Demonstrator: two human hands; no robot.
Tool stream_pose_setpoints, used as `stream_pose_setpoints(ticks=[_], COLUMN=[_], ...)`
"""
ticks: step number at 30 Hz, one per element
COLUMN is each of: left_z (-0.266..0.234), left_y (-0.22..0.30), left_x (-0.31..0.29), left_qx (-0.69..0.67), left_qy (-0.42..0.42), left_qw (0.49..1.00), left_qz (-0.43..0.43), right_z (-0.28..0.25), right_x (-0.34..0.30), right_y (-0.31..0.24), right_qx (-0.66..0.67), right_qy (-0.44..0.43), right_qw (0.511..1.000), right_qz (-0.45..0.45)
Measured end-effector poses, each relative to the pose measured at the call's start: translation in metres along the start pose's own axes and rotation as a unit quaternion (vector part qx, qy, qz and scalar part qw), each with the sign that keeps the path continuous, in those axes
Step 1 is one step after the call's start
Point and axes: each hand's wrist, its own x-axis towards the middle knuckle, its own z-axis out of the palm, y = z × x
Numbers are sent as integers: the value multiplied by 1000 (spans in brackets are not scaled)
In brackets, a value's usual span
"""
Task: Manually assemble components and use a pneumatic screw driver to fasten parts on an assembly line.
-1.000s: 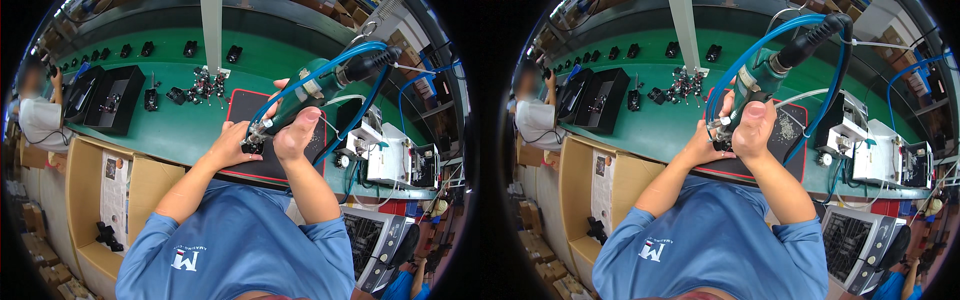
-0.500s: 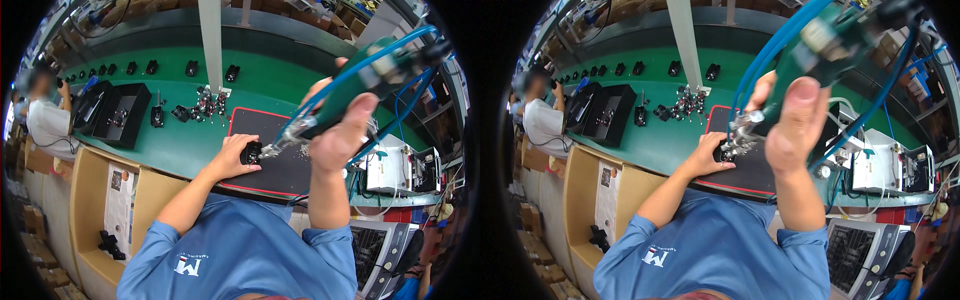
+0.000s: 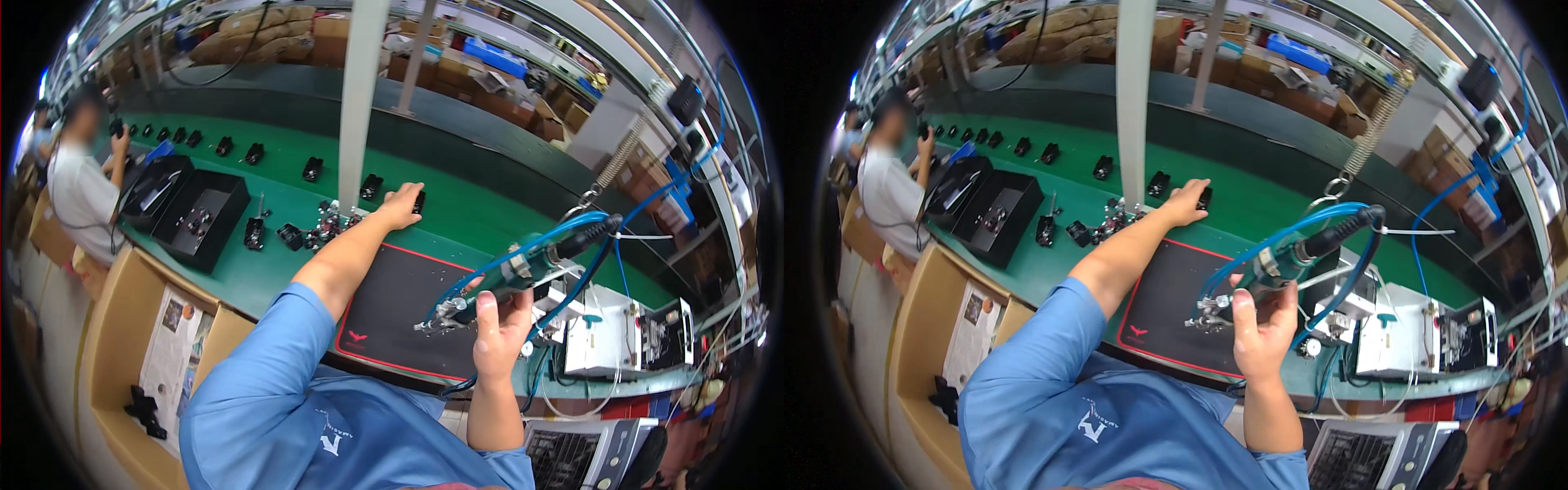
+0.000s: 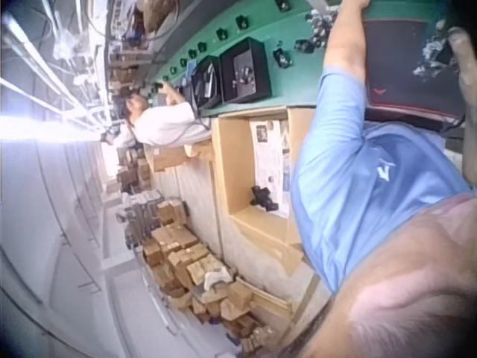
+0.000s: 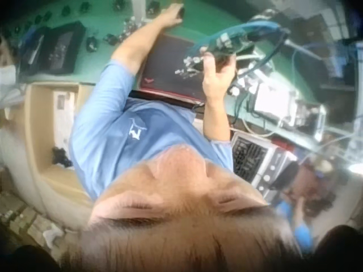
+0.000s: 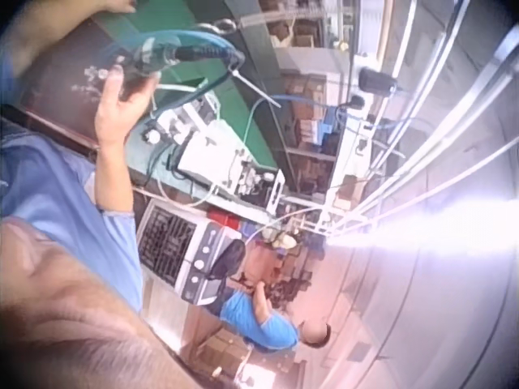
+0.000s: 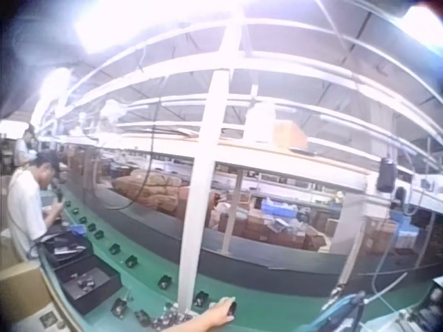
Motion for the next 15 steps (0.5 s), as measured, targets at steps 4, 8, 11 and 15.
stream_pose_setpoints(ticks=[4, 8, 11, 15], left_z=[-23, -141, -226, -287], left_y=[19, 59, 68, 39], left_x=[-30, -101, -176, -287], left_qx=[-11, -103, -60, 30], left_qy=[67, 55, -54, -167], left_qw=[994, 980, 993, 985], left_qz=[90, 161, 85, -23], right_z=[-11, 2, 30, 78], right_x=[16, 8, -12, 1], right_y=[-5, -14, -9, 106], right_qx=[-54, -297, -415, -357], right_qy=[-10, 81, -35, -251], right_qw=[998, 902, 842, 898], right_qz=[-6, -303, -344, -58])
